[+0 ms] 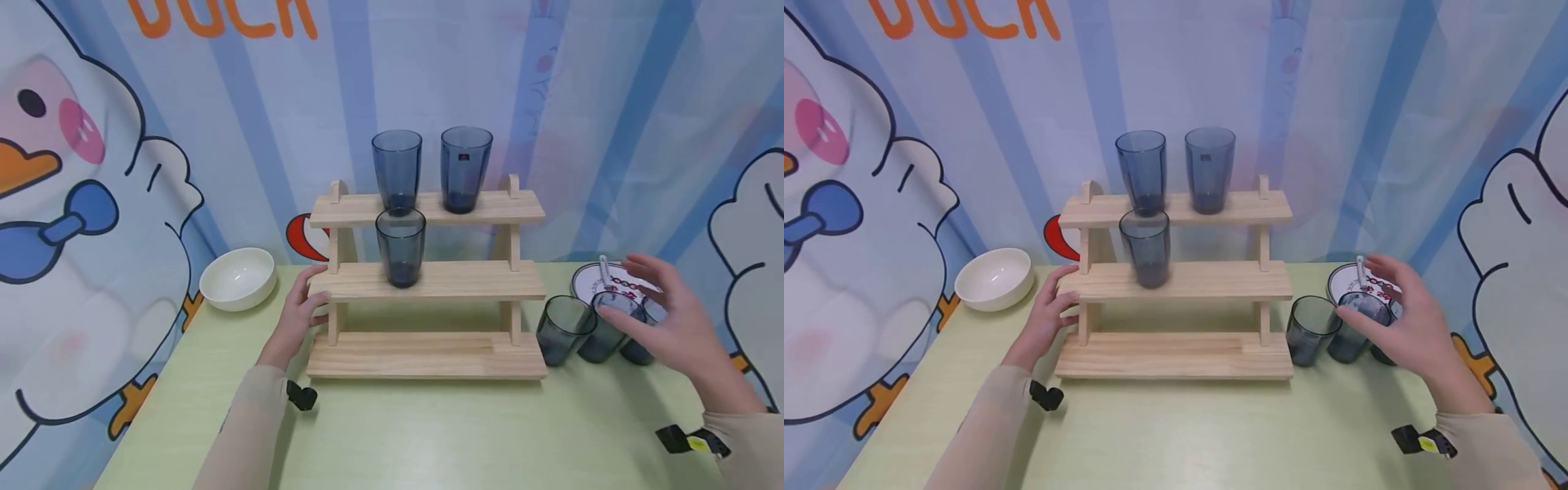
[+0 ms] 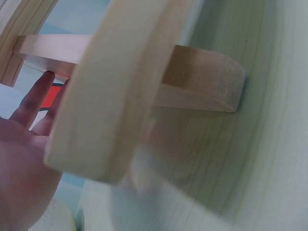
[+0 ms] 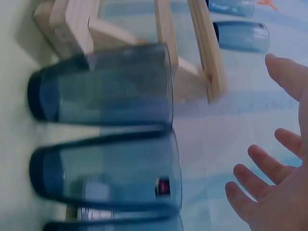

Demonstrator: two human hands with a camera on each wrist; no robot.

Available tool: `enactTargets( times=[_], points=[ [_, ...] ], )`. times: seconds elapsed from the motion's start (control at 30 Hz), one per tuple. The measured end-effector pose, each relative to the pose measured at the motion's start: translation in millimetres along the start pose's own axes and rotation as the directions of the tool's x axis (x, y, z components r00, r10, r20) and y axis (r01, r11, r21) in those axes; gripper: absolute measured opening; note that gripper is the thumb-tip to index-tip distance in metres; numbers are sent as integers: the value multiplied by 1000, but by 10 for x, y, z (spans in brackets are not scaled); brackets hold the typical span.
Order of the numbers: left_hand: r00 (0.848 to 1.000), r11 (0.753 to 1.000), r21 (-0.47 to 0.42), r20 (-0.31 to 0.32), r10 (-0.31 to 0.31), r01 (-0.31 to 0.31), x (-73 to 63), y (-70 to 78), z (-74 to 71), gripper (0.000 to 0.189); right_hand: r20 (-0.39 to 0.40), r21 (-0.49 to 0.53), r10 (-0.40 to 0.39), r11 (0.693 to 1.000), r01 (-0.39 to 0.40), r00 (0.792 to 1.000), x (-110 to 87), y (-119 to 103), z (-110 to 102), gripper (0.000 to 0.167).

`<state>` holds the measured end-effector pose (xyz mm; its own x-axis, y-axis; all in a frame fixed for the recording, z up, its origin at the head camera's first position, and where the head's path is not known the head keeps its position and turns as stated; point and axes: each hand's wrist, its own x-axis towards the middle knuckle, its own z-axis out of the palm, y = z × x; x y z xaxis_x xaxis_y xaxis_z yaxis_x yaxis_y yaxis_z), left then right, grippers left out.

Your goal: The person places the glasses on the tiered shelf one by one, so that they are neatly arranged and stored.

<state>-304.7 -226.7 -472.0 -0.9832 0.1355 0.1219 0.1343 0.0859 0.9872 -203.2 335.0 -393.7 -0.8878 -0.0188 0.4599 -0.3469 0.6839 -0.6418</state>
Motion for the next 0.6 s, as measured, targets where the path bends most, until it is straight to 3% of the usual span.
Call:
enactTargets(
  times=[0.2,0.4,0.6],
  points=[
    [1000,1000,-13,-8,-7,7,-1,26,9,55,-14,-98,87,991,-88,996,-85,283,-201,89],
    [1000,1000,-9,-6,-11,10,11,45,18,55,-46,-113,177,977,-181,983,-141,495,-248,87],
    [1000,1000,-10,-15,-20,20,-8,39,25,54,-40,-127,212,968,-215,976,-170,616,-261,91]
  ],
)
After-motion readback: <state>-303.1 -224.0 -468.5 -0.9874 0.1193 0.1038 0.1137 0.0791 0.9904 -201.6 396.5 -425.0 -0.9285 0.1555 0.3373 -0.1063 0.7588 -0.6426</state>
